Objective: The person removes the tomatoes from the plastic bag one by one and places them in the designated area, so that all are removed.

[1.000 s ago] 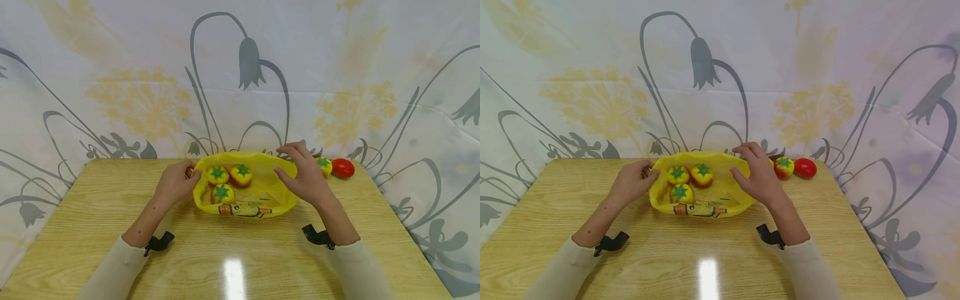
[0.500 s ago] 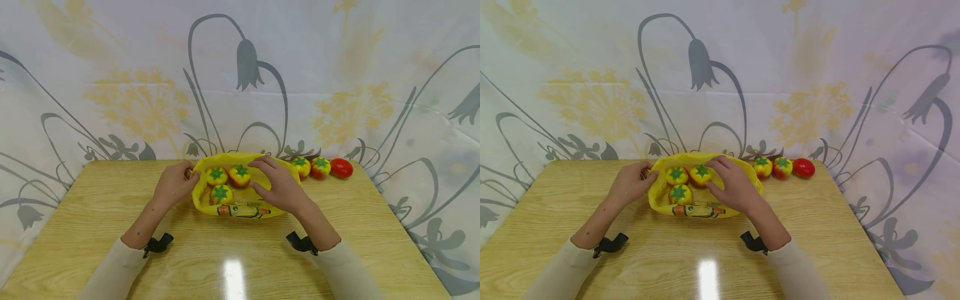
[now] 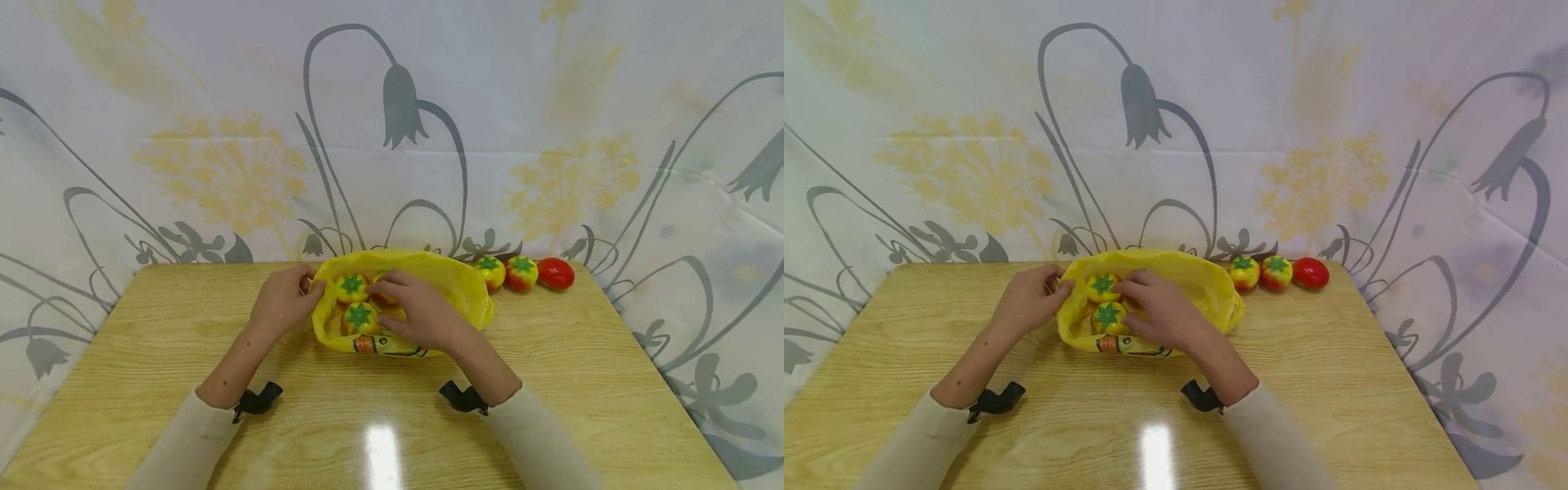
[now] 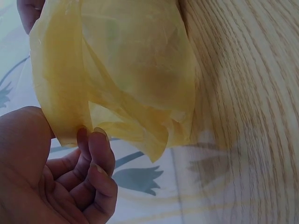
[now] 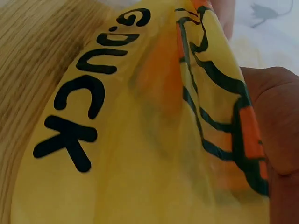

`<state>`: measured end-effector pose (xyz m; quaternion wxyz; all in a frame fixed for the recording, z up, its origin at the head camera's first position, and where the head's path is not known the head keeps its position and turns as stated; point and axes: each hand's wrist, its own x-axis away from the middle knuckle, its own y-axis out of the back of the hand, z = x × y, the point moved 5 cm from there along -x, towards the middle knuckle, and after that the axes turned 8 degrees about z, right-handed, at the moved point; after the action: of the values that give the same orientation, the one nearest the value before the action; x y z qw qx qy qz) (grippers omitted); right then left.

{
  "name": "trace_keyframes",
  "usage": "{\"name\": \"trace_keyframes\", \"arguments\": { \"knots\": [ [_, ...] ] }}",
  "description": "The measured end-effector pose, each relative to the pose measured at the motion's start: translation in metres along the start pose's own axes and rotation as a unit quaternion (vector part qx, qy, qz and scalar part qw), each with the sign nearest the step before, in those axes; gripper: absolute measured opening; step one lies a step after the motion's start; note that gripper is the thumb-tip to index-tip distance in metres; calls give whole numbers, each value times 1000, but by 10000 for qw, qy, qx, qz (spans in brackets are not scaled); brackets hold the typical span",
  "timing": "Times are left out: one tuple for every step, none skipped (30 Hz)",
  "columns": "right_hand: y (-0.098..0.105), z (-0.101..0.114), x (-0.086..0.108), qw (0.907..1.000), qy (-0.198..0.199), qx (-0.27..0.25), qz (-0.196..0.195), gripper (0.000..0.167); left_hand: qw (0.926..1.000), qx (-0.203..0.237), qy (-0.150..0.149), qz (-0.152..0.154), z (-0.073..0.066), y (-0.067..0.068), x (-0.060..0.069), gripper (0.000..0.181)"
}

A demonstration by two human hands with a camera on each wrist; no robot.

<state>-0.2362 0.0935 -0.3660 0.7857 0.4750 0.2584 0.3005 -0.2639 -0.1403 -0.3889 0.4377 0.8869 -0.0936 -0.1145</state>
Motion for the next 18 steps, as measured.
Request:
{"name": "trace_keyframes", "arguments": {
  "knots": [
    [-2, 0, -2, 10000, 12, -59, 56, 45, 10000, -1, -6, -2, 0, 0, 0, 32],
    [-4, 0, -3, 9999, 20, -83, 109, 45, 10000, -4, -1, -4, 0, 0, 0, 32],
    [-6, 0, -5, 9998, 21, -89, 164, 44, 10000, -7, 3, -9, 0, 1, 1, 32],
    [-8, 0, -6, 9997, 25, -110, 212, 44, 10000, -11, 3, -18, -1, 1, 1, 32],
    [-10, 0, -7, 9995, 28, -147, 267, 44, 10000, -16, 3, -22, -1, 1, 1, 31],
    [-12, 0, -8, 9994, 8, -169, 314, 44, 10000, -7, -8, -27, -1, 1, 1, 31],
    [-14, 0, -9, 9992, -19, -174, 370, 45, 10000, -7, -1, -36, -1, 1, 1, 31],
    [-17, -1, -10, 9989, -66, -164, 433, 46, 10000, -7, -6, -37, -1, 1, 1, 31],
    [-19, -1, -11, 9986, -120, -157, 498, 47, 10000, -5, -20, -43, -1, 2, 1, 31],
    [-20, -1, -11, 9982, -180, -148, 556, 49, 10000, -1, -31, -45, -1, 2, 1, 30],
    [-22, -1, -12, 9977, -234, -133, 615, 50, 10000, 3, -52, -43, -2, 2, 0, 30],
    [-24, -1, -12, 9973, -283, -116, 667, 50, 10000, 18, -72, -38, -2, 2, 0, 30],
    [-25, -2, -13, 9968, -328, -105, 720, 51, 10000, 26, -80, -37, -2, 1, 0, 30],
    [-27, -2, -14, 9963, -371, -86, 766, 51, 9999, 40, -94, -29, -2, 1, 0, 31],
    [-28, -2, -16, 9959, -399, -65, 811, 51, 9999, 46, -97, -27, -2, 1, 0, 31],
    [-30, -2, -17, 9954, -432, -34, 856, 51, 9999, 52, -85, -24, -2, 1, 0, 31],
    [-32, -2, -19, 9949, -456, -24, 903, 52, 10000, 49, -61, -28, -1, 1, 1, 31],
    [-33, -2, -21, 9943, -477, -1, 955, 52, 10000, 39, -9, -38, 0, 1, 2, 30]
  ]
}}
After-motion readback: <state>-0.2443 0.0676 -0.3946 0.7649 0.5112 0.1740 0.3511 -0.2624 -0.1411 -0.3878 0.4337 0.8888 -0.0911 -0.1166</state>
